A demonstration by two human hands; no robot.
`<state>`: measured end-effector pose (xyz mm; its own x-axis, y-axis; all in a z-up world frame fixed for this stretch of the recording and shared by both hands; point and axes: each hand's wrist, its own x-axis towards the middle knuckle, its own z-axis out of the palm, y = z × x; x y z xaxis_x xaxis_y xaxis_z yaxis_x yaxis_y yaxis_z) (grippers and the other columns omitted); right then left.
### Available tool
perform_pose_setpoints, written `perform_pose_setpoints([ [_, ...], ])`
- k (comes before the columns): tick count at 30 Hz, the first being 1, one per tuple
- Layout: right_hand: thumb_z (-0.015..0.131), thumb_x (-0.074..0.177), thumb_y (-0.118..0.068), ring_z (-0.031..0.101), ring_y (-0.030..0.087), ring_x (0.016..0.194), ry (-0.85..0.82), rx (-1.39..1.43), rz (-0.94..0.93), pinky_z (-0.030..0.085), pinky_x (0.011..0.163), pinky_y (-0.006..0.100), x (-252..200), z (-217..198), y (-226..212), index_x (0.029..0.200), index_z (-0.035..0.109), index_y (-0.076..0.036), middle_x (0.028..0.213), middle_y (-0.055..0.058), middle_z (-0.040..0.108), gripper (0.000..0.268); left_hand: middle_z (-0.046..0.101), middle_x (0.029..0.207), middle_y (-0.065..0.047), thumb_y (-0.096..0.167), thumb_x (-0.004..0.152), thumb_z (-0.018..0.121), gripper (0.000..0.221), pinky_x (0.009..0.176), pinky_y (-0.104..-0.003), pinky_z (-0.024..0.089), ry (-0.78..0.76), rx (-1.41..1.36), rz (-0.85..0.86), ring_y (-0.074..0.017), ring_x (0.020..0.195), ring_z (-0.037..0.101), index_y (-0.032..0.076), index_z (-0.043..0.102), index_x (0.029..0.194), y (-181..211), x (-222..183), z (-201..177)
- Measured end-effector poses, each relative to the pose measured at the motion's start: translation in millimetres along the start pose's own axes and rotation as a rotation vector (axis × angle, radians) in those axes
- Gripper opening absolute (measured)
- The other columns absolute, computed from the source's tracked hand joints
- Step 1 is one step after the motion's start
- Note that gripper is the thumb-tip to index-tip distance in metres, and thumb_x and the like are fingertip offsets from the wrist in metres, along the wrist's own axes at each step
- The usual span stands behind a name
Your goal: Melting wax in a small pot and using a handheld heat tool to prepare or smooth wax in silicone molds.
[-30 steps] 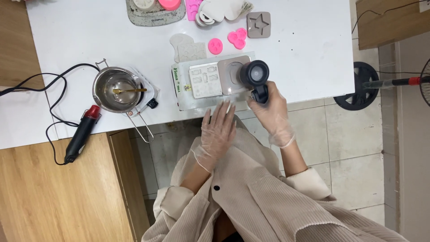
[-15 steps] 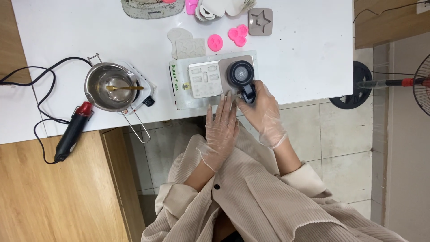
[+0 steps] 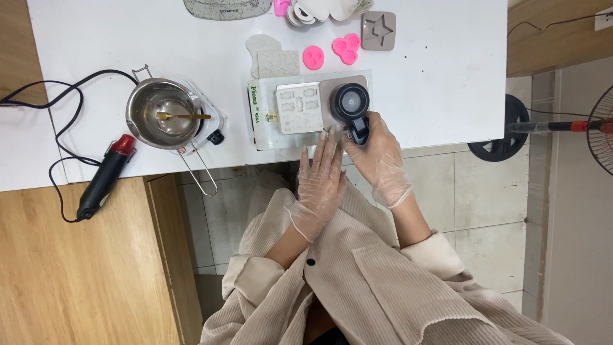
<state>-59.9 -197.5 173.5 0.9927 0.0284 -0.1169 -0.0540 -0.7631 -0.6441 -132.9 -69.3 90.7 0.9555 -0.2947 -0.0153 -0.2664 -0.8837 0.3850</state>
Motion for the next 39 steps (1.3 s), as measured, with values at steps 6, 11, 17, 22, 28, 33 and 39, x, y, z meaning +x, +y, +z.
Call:
perform_pose_setpoints([
  [6,0.075,0.087,-0.022,0.071,0.041,0.087,-0.004,-0.032,-0.006,0.057,0.075,0.047,1,2,5,0.121,0.054,0.004,0.099,0.025,0.07,0.048,0.023,0.167,-0.014,0.028,0.087,0.068,0.076,0.122,-0.056,0.018,0.028,-0.005,-0.004,-0.028,0.155,0.018,0.001,0.042,0.152,3,-5,-4],
  [11,0.074,0.088,-0.025,0.071,0.041,0.088,-0.017,-0.029,-0.018,0.056,0.076,0.047,2,2,7,0.121,0.054,0.005,0.098,0.026,0.07,0.049,0.024,0.166,-0.016,0.029,0.09,0.066,0.074,0.124,-0.056,0.014,0.043,-0.021,-0.025,-0.028,0.156,0.017,0.0,0.039,0.153,4,-18,6],
  [17,0.075,0.087,-0.028,0.072,0.038,0.089,0.013,0.03,-0.017,0.056,0.078,0.044,3,-5,7,0.117,0.059,0.004,0.096,0.024,0.072,0.047,0.024,0.165,-0.017,0.033,0.092,0.063,0.076,0.123,-0.056,0.011,0.025,0.036,-0.013,-0.0296,0.156,0.015,-0.001,0.033,0.154,6,-21,3],
  [22,0.077,0.084,-0.028,0.073,0.024,0.091,0.108,0.273,0.025,0.057,0.082,0.035,1,-16,14,0.119,0.062,0.003,0.1,0.016,0.075,0.049,0.023,0.166,-0.016,0.037,0.088,0.064,0.089,0.121,-0.054,0.012,0.016,0.117,-0.033,-0.0294,0.154,0.015,0.001,0.024,0.159,13,-1,-23],
  [28,0.078,0.083,-0.027,0.069,0.018,0.089,0.108,0.361,0.094,0.056,0.08,0.031,-10,-35,6,0.122,0.064,0.001,0.1,0.011,0.074,0.049,0.02,0.166,-0.019,0.045,0.088,0.067,0.096,0.122,-0.054,0.014,0.107,0.088,0.034,-0.0306,0.154,0.015,0.002,0.021,0.16,19,69,-33],
  [33,0.081,0.081,-0.031,0.069,0.015,0.088,0.115,0.374,0.127,0.056,0.08,0.03,-21,-40,8,0.12,0.065,0.0,0.098,0.008,0.074,0.052,0.017,0.167,-0.025,0.043,0.093,0.068,0.089,0.126,-0.048,0.013,0.206,0.232,0.064,-0.0375,0.157,0.011,0.002,0.023,0.158,5,111,8],
  [39,0.082,0.081,-0.033,0.068,0.016,0.084,0.112,0.347,0.163,0.056,0.078,0.031,-22,-40,17,0.115,0.066,0.001,0.094,0.009,0.073,0.051,0.008,0.168,-0.023,0.051,0.086,0.066,0.105,0.126,-0.046,0.011,0.014,0.175,-0.011,-0.0356,0.158,0.006,0.0,0.014,0.162,14,113,-18],
])
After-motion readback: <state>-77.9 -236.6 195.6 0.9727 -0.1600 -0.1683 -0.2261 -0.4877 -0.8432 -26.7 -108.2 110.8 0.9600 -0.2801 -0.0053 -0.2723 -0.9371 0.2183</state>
